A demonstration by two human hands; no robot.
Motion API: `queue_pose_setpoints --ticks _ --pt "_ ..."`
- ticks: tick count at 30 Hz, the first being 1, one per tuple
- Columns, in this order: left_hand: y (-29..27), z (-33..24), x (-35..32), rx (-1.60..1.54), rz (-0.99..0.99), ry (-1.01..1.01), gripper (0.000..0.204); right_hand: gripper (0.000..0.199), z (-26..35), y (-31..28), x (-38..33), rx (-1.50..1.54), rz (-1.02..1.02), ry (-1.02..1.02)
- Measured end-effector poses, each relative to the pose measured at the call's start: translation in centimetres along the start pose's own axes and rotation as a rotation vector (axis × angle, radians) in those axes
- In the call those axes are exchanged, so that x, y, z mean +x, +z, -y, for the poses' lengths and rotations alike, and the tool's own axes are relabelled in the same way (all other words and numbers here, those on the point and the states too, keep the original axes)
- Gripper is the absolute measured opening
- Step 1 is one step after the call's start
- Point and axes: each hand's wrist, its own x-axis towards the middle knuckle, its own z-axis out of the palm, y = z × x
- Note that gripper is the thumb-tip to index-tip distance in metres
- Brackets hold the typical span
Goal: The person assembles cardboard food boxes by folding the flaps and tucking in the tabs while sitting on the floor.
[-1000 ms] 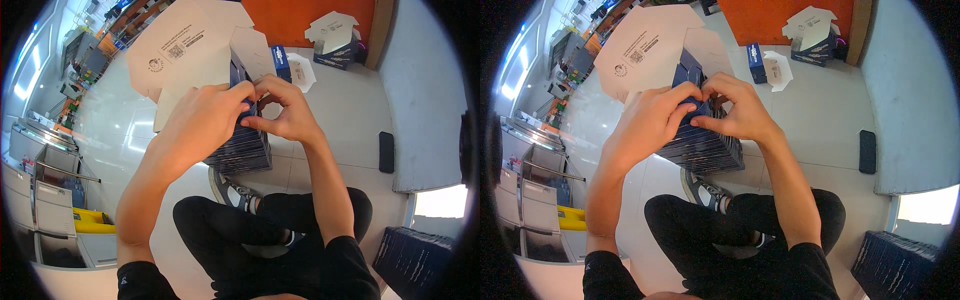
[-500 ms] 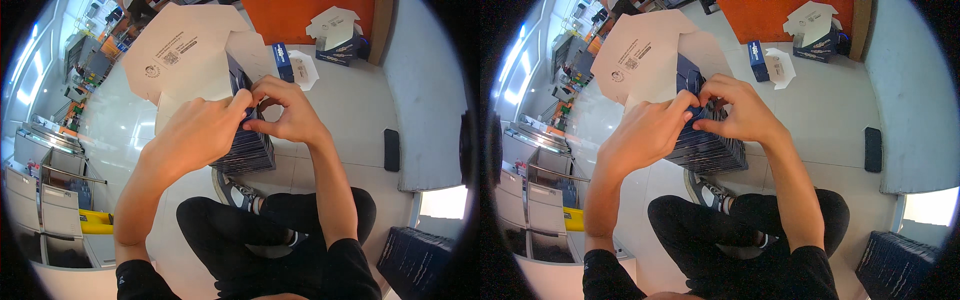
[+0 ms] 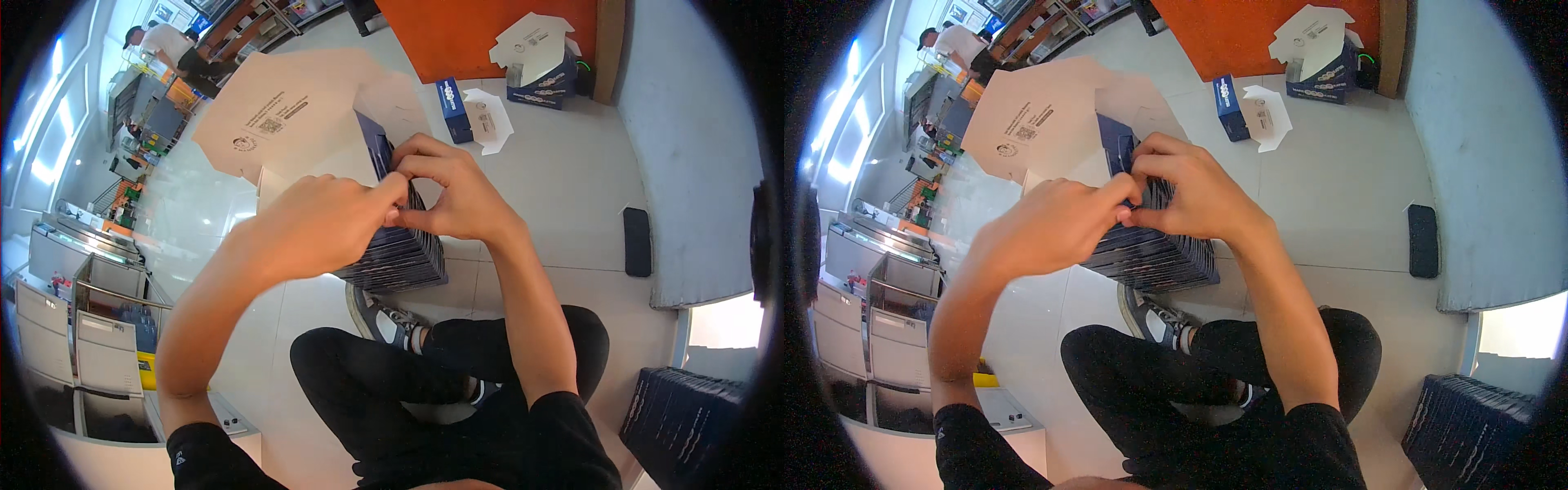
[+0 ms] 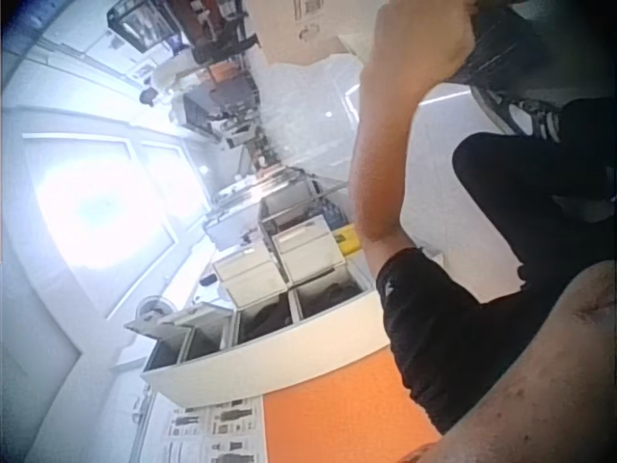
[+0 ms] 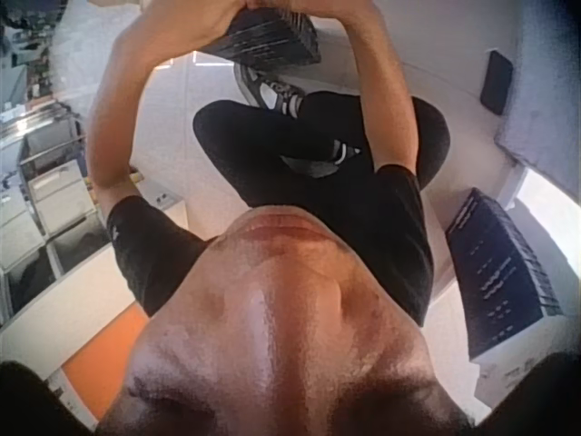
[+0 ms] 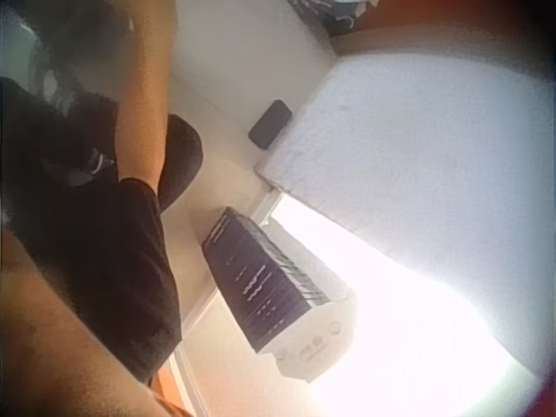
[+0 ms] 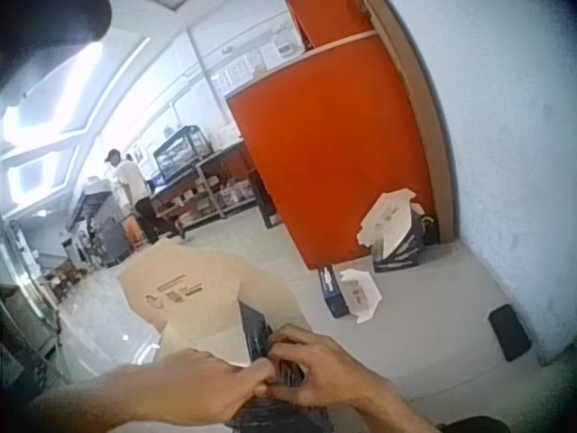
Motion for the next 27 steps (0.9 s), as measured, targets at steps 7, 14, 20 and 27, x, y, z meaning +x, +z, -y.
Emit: queue_pose_setpoints --ticks 7,14,20,27 --pt "-2.6 4.4 1.3 0.237 -0.360 0.221 0.025 0.032 1.2 -1.4 0.4 -0.073 0.149 0.040" --pt "-1.5 5.2 3.3 0.438 -0.199 0.159 0.018 0.019 1.2 -0.1 0.7 -0.579 0.002 -0.134" --pt "-2.1 5.4 1.4 0.384 -0.212 0.211 0.017 0.014 1.3 1.6 1.1 -0.656 -0.075 -0.271" --pt "-2.3 3.7 -2.3 0.381 -0.278 0.243 0.020 0.012 1.5 2.9 0.9 -0.580 -0.217 -0.453"
